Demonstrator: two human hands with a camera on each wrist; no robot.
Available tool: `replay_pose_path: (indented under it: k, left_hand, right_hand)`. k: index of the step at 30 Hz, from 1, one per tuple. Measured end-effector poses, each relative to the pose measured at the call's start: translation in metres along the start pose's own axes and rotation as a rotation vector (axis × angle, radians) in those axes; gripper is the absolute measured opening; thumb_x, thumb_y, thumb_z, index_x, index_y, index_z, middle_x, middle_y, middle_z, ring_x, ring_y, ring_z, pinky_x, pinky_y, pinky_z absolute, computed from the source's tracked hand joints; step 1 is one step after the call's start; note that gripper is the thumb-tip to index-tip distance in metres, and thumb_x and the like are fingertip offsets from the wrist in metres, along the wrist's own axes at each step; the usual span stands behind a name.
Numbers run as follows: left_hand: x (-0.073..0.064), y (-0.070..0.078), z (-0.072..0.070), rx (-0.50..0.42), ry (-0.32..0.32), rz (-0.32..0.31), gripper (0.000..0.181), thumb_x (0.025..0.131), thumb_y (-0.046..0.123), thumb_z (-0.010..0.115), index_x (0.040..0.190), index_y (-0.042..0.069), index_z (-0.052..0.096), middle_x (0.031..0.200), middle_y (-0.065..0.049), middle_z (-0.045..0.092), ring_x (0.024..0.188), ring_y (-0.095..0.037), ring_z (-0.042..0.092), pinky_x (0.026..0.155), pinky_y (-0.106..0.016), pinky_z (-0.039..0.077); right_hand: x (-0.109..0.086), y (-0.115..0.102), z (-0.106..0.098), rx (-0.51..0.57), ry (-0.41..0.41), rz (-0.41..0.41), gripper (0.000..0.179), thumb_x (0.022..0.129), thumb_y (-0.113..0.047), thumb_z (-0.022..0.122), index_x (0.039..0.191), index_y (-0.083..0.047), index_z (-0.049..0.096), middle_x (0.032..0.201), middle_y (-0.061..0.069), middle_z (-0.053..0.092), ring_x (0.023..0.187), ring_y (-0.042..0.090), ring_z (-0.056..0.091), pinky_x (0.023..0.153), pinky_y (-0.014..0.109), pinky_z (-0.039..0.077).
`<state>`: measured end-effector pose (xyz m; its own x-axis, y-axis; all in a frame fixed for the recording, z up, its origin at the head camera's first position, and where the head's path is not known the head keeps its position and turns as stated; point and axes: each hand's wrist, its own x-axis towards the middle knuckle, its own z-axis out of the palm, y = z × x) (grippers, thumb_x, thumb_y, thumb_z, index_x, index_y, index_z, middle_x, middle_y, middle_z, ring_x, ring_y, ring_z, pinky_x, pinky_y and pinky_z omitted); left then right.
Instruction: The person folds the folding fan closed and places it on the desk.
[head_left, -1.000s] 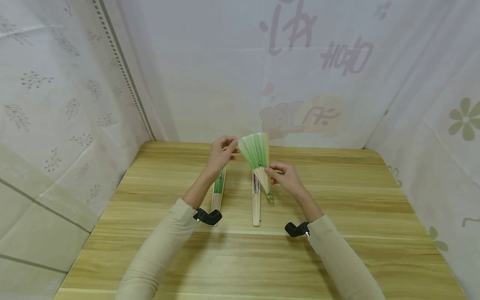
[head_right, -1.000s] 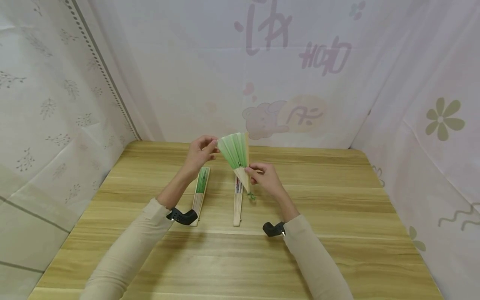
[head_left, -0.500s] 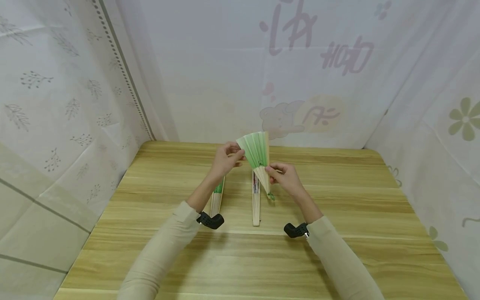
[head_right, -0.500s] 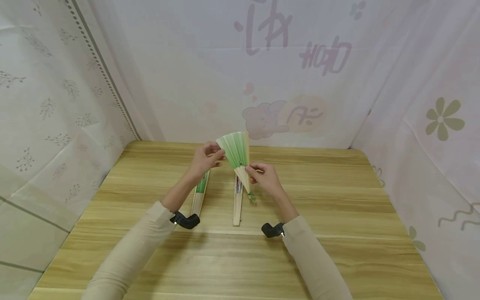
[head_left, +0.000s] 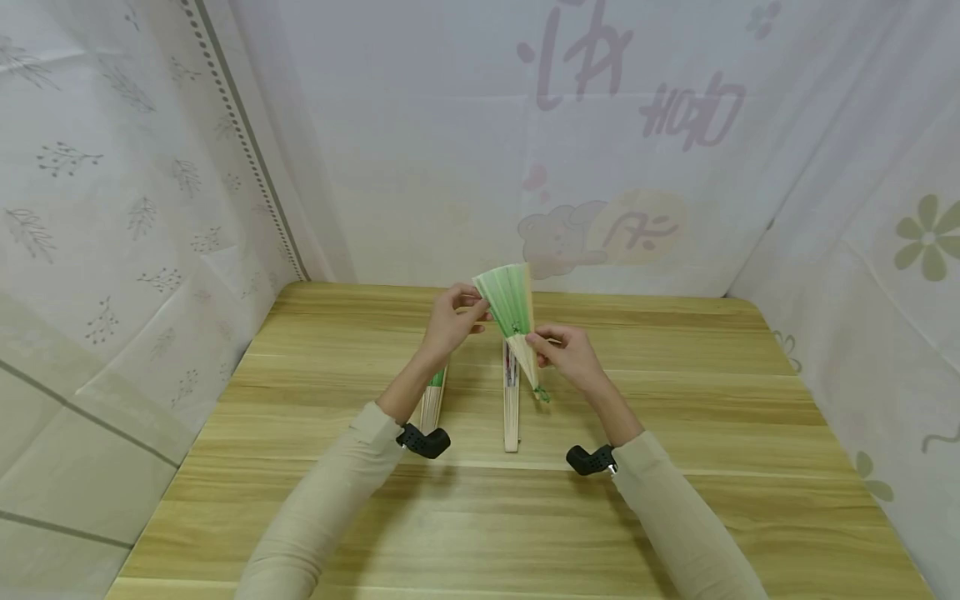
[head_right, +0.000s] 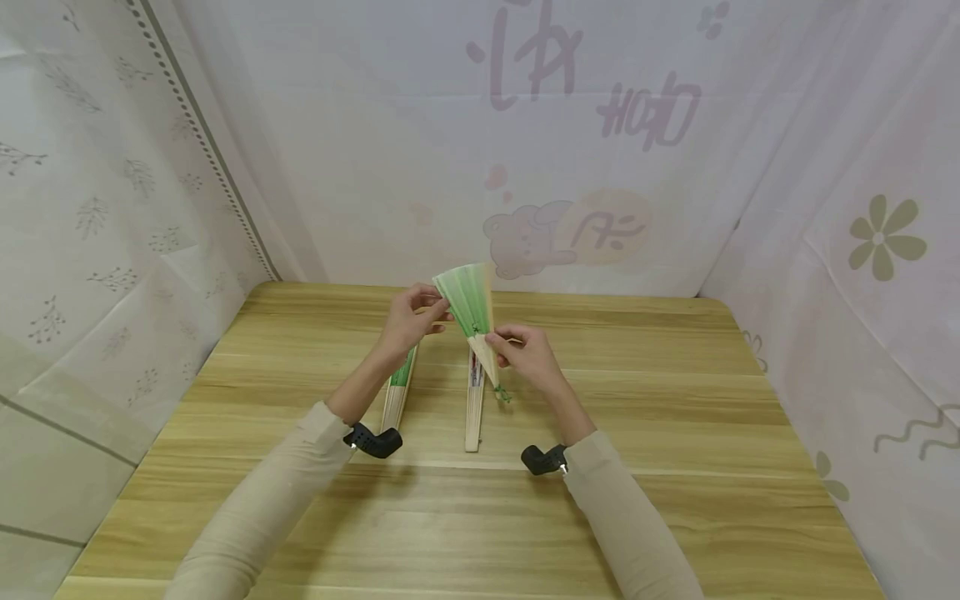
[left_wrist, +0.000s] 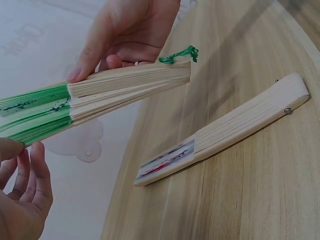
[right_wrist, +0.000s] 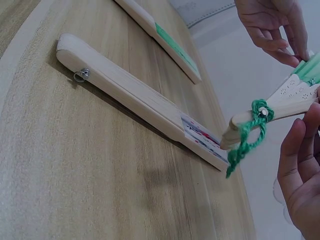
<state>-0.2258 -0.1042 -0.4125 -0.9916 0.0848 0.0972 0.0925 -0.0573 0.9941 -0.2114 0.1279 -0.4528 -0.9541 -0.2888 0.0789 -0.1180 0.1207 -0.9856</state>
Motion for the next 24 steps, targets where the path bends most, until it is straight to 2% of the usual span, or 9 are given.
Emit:
replay_pose_path:
  k: [3, 6, 11, 14, 18, 21, 24]
  left_hand:
    - [0.0, -0.001, 0.001, 0.002, 0.005, 0.002, 0.017, 0.101, 0.004, 0.064, 0.114, -0.007, 0.06, 0.104, -0.018, 0.063, 0.088, -0.031, 0.07, 0.072, -0.031, 0.059]
    - [0.0, -0.002, 0.002, 0.006, 0.002, 0.002, 0.017, 0.102, 0.005, 0.063, 0.115, -0.006, 0.062, 0.103, -0.019, 0.065, 0.092, -0.035, 0.069, 0.075, -0.037, 0.06]
    - [-0.002, -0.005, 0.002, 0.01, -0.04, -0.01, 0.02, 0.104, 0.01, 0.06, 0.118, -0.004, 0.064, 0.103, -0.018, 0.066, 0.098, -0.043, 0.066, 0.076, -0.04, 0.06]
    - [-0.003, -0.007, 0.002, -0.006, -0.066, -0.02, 0.022, 0.105, 0.011, 0.059, 0.119, -0.005, 0.064, 0.106, -0.023, 0.065, 0.102, -0.047, 0.064, 0.075, -0.037, 0.06]
    - [-0.004, -0.008, 0.004, -0.003, -0.078, -0.018, 0.019, 0.103, 0.008, 0.062, 0.116, -0.005, 0.063, 0.108, -0.026, 0.063, 0.095, -0.038, 0.068, 0.078, -0.045, 0.059]
    - [-0.004, -0.009, 0.006, 0.017, -0.074, -0.016, 0.017, 0.101, 0.006, 0.065, 0.114, -0.004, 0.062, 0.106, -0.021, 0.064, 0.086, -0.024, 0.07, 0.081, -0.051, 0.058]
    - [-0.004, -0.009, 0.007, 0.03, -0.066, -0.017, 0.017, 0.1, 0.004, 0.066, 0.113, -0.005, 0.062, 0.103, -0.017, 0.064, 0.083, -0.019, 0.07, 0.081, -0.051, 0.058]
  right_hand:
    - [0.0, -0.002, 0.001, 0.003, -0.024, -0.001, 0.026, 0.102, -0.013, 0.064, 0.116, 0.009, 0.069, 0.099, 0.029, 0.062, 0.072, 0.022, 0.059, 0.071, 0.033, 0.057]
    - [0.0, -0.005, 0.003, 0.009, -0.036, -0.008, 0.024, 0.103, -0.008, 0.062, 0.114, 0.012, 0.068, 0.095, 0.028, 0.061, 0.071, 0.023, 0.058, 0.07, 0.033, 0.057]
    - [-0.009, -0.023, 0.007, 0.019, -0.03, -0.037, 0.021, 0.103, -0.004, 0.061, 0.108, 0.015, 0.068, 0.088, 0.023, 0.06, 0.069, 0.024, 0.057, 0.068, 0.033, 0.057]
    - [-0.012, -0.027, 0.01, 0.035, -0.022, -0.045, 0.02, 0.102, -0.004, 0.062, 0.104, 0.015, 0.067, 0.089, 0.024, 0.06, 0.069, 0.022, 0.057, 0.068, 0.032, 0.057]
    - [-0.012, -0.025, 0.012, 0.052, -0.001, -0.024, 0.022, 0.102, -0.005, 0.063, 0.104, 0.016, 0.066, 0.09, 0.026, 0.06, 0.069, 0.019, 0.058, 0.068, 0.031, 0.057]
    - [-0.01, -0.017, 0.013, 0.055, 0.02, -0.005, 0.022, 0.102, -0.006, 0.063, 0.104, 0.015, 0.068, 0.09, 0.023, 0.06, 0.071, 0.019, 0.058, 0.067, 0.031, 0.057]
    - [-0.005, -0.004, 0.013, 0.055, 0.027, -0.002, 0.021, 0.102, -0.007, 0.064, 0.104, 0.014, 0.068, 0.091, 0.019, 0.061, 0.072, 0.021, 0.059, 0.067, 0.033, 0.057]
